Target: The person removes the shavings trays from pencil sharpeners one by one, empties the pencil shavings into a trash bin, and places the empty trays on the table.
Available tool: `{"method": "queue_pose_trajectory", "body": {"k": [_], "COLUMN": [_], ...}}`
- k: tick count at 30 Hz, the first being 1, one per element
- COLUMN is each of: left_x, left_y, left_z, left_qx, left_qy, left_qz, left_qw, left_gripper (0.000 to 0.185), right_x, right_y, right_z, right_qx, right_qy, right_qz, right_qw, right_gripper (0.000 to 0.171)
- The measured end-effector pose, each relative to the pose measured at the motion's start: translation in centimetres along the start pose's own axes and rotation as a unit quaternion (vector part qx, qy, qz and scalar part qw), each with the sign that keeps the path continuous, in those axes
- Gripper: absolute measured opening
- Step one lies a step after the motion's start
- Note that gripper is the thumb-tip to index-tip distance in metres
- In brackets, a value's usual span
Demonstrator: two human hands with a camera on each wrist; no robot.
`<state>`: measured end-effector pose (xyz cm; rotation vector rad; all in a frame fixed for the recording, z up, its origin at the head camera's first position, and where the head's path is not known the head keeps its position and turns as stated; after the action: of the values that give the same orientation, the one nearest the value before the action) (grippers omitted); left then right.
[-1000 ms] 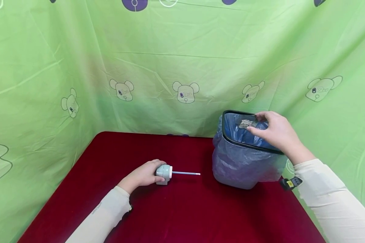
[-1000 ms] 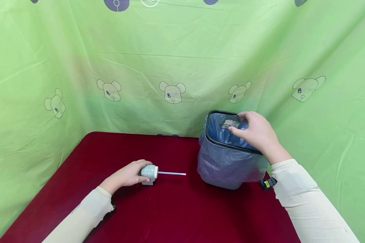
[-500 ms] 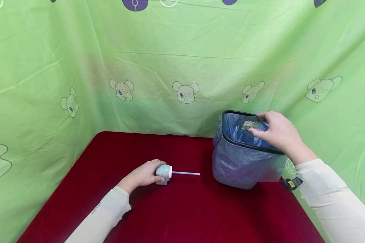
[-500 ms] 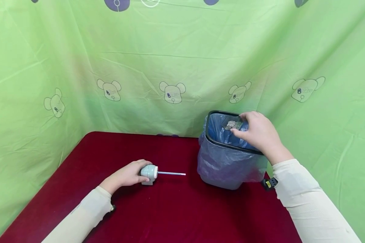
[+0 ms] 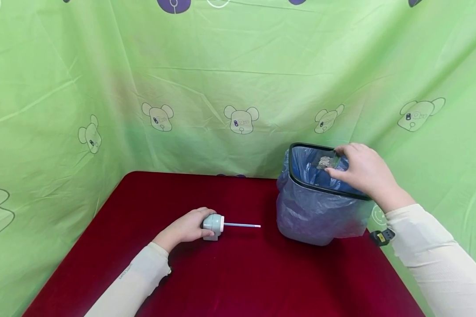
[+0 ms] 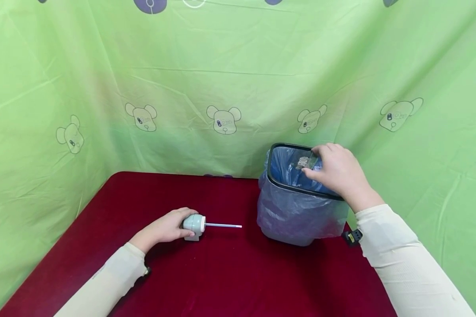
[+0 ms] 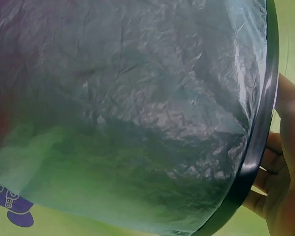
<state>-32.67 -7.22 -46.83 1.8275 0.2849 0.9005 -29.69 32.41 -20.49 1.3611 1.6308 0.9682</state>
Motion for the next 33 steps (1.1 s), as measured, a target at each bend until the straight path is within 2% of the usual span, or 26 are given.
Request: {"method": "queue_pose_trajectory", "body": {"k": [11,33], "left_x": [-0.23,0.37], "left_y": [0.10,0.19], "left_z": [-0.15,0.14], "left_qx": [-0.003,-0.004], "left_qy": [0.006,0.009], "left_qz": [0.000,0.012], "left_qw": [1.0000,0.9999], "left_gripper": [0.062,0.059], "right_x": [-0.15,-0.08], "right_y": [0.40,0.13], "right_z": [0.10,0.66], "right_qx": [0.012,0.031], "right_qy": [0.023,0.059], "right_qz": [0.033,0.072], "right_qw": [0.999,0.995], "right_gripper": [0.063,0.061]}}
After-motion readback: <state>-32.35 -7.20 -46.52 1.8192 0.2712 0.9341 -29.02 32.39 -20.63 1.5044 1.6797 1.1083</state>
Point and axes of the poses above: each hand's wrist, its own z-axis away from the middle knuckle, its own y-axis out of the back of the hand, x = y × z, the point moved 9 cm from there along -z, towards the middle knuckle, and after that the axes turned 10 degrees about -y, right-handed, at the moved point
